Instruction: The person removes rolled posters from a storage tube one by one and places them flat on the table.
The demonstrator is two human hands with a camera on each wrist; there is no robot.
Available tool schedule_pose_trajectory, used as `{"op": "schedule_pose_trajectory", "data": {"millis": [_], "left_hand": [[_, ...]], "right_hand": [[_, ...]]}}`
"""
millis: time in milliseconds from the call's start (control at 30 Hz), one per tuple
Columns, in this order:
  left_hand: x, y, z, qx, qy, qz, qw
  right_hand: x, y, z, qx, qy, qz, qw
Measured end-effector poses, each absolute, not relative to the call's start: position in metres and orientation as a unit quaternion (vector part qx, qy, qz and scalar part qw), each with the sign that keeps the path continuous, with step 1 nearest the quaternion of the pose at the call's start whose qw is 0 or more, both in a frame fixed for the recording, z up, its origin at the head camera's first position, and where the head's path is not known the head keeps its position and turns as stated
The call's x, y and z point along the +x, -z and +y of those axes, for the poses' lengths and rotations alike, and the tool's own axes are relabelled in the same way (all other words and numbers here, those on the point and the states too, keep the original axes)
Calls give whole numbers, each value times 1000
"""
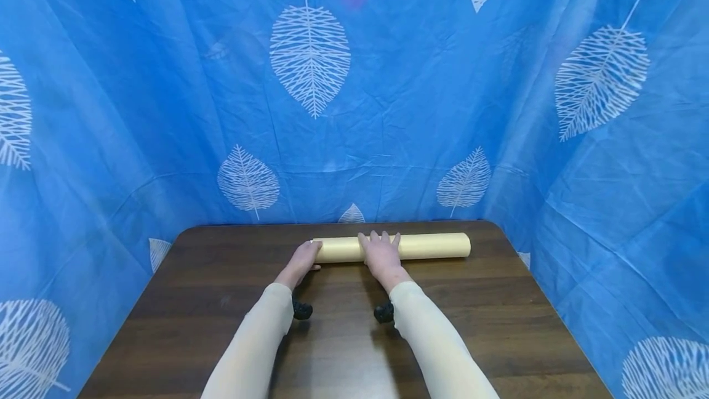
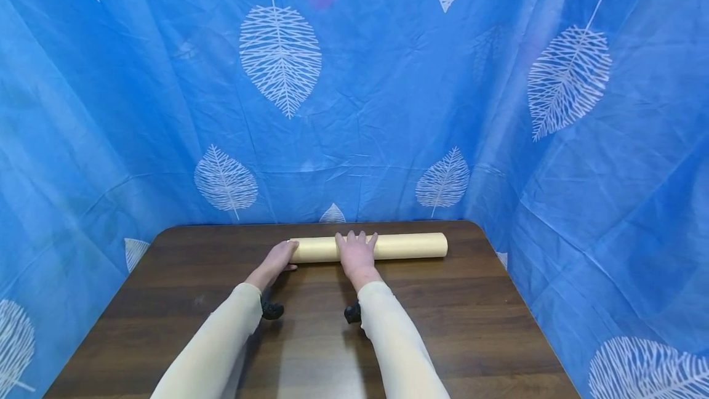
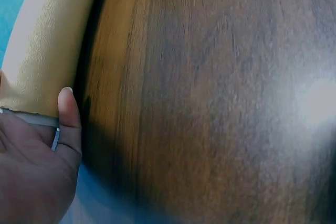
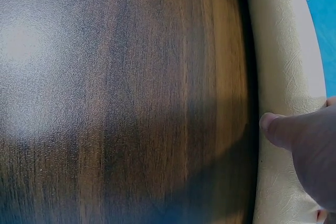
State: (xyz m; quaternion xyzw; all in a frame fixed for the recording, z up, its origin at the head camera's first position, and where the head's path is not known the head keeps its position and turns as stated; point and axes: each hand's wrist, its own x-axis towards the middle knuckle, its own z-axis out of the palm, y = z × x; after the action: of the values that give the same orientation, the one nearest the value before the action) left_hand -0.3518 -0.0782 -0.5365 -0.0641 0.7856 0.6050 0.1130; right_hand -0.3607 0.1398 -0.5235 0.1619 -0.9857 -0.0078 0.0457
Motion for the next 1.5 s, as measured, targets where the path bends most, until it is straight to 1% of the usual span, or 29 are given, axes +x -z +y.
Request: {"op": "schedule_pose_trajectory", "data": {"millis": [233,467,767,1000,1167,1367,1500], "left_hand": [[-348,534,-84,-55,-599,791,110],[-349,528,-85,-84,-592,794,105],[-354,529,-90,-121,-594,791,77],[-350,525,-102,-137,-660,731,106],[-352,524,-106,-143,-655,734,107],[-353,527,-102,-164,-654,733,88],[-352,529,-99,-181,-654,731,68]], "right_hand": [[-361,520,138,157,6,-987,34],[-360,515,138,158,8,-987,19],[-361,516,139,159,5,-987,35],[-357,514,139,160,5,-986,37],[-360,516,141,153,3,-987,46],[-361,517,139,146,-2,-987,62],[-361,521,130,140,14,-989,54]]}}
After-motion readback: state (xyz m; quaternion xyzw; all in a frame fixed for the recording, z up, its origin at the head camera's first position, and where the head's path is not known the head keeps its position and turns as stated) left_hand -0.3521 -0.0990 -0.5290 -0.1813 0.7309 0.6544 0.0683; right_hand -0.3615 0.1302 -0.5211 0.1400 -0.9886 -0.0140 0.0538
